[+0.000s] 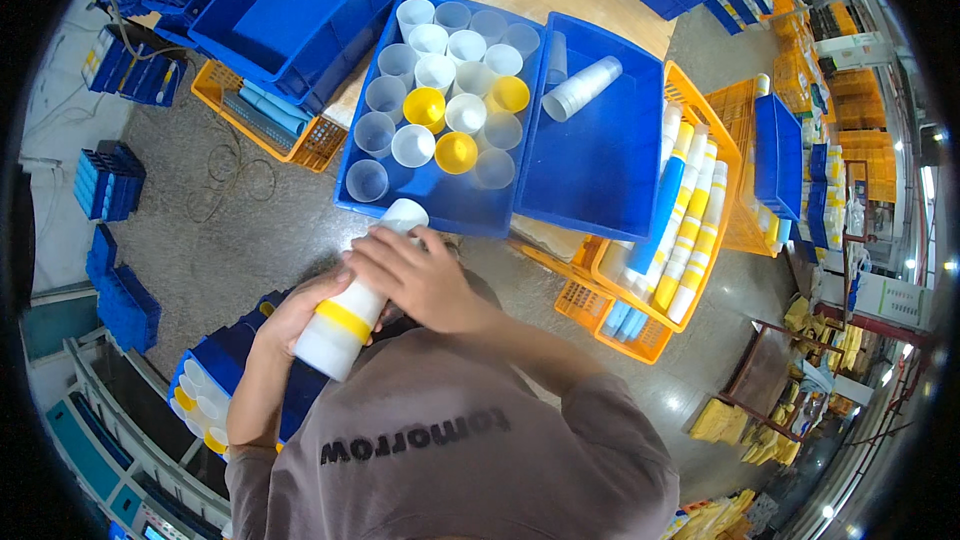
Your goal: The person sorts white and yellow plastic tubes from an orange crate into blue bins, then pours black pellets from a yellow sack into a teal hopper, and finally stacks blue trays filled with tubes.
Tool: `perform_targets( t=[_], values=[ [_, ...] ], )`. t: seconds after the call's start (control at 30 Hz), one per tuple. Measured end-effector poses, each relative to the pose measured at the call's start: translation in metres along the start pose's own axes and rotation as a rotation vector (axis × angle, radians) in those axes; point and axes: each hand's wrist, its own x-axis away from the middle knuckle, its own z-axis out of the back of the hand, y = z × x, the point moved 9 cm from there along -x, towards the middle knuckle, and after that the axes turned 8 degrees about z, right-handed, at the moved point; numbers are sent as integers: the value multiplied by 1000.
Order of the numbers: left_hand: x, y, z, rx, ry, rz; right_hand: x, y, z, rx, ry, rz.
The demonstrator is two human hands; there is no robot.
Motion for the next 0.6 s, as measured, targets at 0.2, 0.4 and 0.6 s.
perform_targets(
  t=[0.2, 0.4, 0.6],
  values=[
    [-32, -7, -30, 191, -175, 126, 74, 116, 18, -53, 192, -714],
    [-45, -1, -28, 115, 45, 133, 30, 62, -8, -93, -9, 123],
    [-21, 0, -34, 121, 111, 35, 30, 116, -5, -18, 3, -398]
  ],
)
